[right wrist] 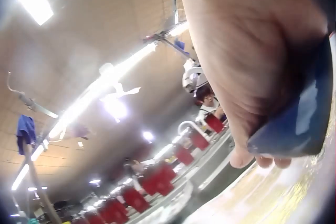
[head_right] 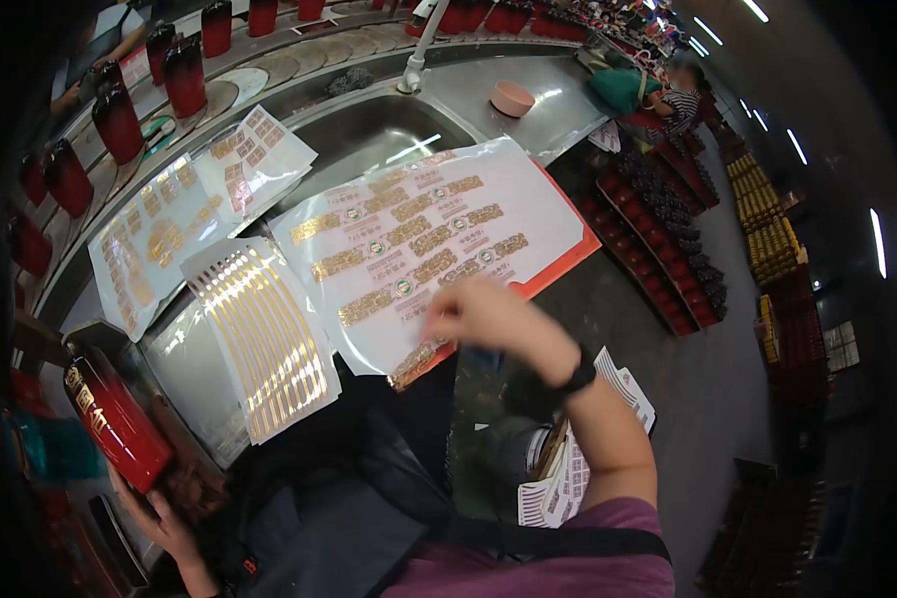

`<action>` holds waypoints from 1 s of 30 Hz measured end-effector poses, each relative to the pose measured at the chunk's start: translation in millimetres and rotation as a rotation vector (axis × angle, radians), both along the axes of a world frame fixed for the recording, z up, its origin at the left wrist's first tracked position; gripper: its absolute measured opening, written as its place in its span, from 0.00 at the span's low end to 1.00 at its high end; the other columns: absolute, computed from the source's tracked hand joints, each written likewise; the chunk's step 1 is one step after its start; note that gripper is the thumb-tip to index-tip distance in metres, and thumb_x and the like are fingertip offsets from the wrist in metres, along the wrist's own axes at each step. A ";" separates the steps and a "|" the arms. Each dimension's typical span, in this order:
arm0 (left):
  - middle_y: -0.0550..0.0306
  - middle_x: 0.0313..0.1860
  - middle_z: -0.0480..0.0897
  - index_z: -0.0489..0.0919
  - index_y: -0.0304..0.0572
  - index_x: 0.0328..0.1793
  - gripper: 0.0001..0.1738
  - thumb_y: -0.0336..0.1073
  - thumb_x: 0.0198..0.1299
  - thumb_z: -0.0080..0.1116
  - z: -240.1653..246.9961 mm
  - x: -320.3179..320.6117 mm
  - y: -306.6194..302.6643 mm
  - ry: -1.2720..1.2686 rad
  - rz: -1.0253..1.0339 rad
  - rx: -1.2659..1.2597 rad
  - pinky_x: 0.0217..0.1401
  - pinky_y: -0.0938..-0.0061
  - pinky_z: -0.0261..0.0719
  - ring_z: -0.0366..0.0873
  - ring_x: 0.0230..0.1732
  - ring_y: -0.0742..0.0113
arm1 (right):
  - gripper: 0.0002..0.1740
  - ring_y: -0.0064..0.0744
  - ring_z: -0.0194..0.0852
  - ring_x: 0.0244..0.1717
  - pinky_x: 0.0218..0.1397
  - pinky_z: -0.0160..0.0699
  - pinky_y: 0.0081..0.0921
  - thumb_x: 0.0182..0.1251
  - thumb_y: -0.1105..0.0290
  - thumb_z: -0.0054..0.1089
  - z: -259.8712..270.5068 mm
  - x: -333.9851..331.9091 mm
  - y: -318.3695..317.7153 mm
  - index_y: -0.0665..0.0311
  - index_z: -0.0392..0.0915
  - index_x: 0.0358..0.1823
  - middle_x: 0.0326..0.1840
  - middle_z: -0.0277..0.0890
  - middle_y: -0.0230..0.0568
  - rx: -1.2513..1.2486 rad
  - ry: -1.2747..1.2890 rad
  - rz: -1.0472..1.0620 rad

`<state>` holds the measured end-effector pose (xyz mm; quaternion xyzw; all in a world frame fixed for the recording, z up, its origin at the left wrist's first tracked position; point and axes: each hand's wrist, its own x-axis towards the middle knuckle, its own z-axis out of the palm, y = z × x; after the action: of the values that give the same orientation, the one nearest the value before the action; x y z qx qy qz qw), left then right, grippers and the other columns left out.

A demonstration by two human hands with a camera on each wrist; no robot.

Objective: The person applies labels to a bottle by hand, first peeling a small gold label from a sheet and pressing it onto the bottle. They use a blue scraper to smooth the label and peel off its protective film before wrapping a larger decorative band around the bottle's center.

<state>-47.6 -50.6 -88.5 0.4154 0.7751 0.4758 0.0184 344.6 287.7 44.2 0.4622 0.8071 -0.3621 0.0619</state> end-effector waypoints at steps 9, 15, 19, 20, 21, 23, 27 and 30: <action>0.41 0.80 0.63 0.59 0.32 0.82 0.42 0.57 0.73 0.46 -0.6 -3.3 -2.1 -0.079 -0.007 0.021 0.81 0.54 0.55 0.59 0.80 0.48 | 0.26 0.31 0.79 0.38 0.35 0.79 0.26 0.52 0.68 0.72 -62.4 0.2 -108.2 0.61 0.80 0.56 0.49 0.77 0.33 0.978 -0.082 0.336; 0.42 0.80 0.63 0.60 0.31 0.81 0.39 0.53 0.74 0.45 13.5 1.7 -8.7 -0.098 0.000 0.075 0.82 0.54 0.54 0.59 0.81 0.49 | 0.19 0.32 0.82 0.37 0.35 0.80 0.25 0.53 0.75 0.69 -63.0 12.7 -111.7 0.61 0.84 0.49 0.45 0.81 0.33 0.961 0.003 0.349; 0.43 0.80 0.64 0.63 0.32 0.80 0.33 0.45 0.76 0.42 29.0 -2.8 -18.5 -0.078 0.053 0.137 0.83 0.53 0.56 0.61 0.80 0.50 | 0.15 0.35 0.85 0.37 0.38 0.82 0.25 0.56 0.78 0.68 -48.2 3.3 -107.9 0.60 0.85 0.47 0.44 0.83 0.36 0.935 0.256 0.169; 0.45 0.81 0.64 0.63 0.33 0.80 0.30 0.41 0.76 0.41 36.2 -5.0 -22.8 -0.062 0.065 0.139 0.83 0.54 0.55 0.60 0.81 0.51 | 0.15 0.37 0.85 0.39 0.39 0.84 0.28 0.56 0.77 0.68 -38.2 0.8 -109.6 0.60 0.85 0.46 0.43 0.84 0.36 0.871 0.317 0.076; 0.43 0.80 0.65 0.65 0.31 0.79 0.29 0.40 0.77 0.40 47.3 -4.3 -24.1 -0.004 0.120 0.103 0.83 0.53 0.55 0.61 0.80 0.50 | 0.14 0.38 0.86 0.42 0.40 0.85 0.30 0.56 0.77 0.69 -25.6 -5.0 -111.1 0.59 0.85 0.45 0.42 0.84 0.36 0.803 0.374 -0.017; 0.40 0.78 0.67 0.66 0.28 0.76 0.32 0.46 0.76 0.40 70.2 -5.7 -23.6 -0.027 0.024 0.167 0.83 0.52 0.54 0.62 0.79 0.49 | 0.14 0.39 0.85 0.41 0.41 0.85 0.31 0.57 0.77 0.68 1.5 -24.2 -113.7 0.59 0.85 0.46 0.43 0.85 0.37 0.660 0.431 0.117; 0.34 0.72 0.71 0.69 0.26 0.73 0.39 0.57 0.73 0.44 120.3 1.1 -10.0 -0.339 -0.600 0.228 0.81 0.53 0.57 0.67 0.76 0.45 | 0.12 0.40 0.85 0.45 0.42 0.84 0.32 0.64 0.74 0.63 43.7 -81.3 -136.1 0.59 0.83 0.50 0.46 0.83 0.39 0.164 0.640 0.582; 0.33 0.66 0.76 0.75 0.25 0.66 0.46 0.68 0.68 0.49 154.7 51.9 33.1 -0.847 -0.780 0.041 0.75 0.57 0.64 0.74 0.68 0.47 | 0.10 0.39 0.81 0.50 0.39 0.84 0.33 0.68 0.70 0.58 56.2 -135.5 -155.5 0.60 0.78 0.49 0.50 0.80 0.39 -0.026 0.729 1.011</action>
<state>4.4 -17.5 66.2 0.4439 0.4802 0.5738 0.4931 209.1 132.2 100.3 -0.1313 0.8908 -0.4322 -0.0484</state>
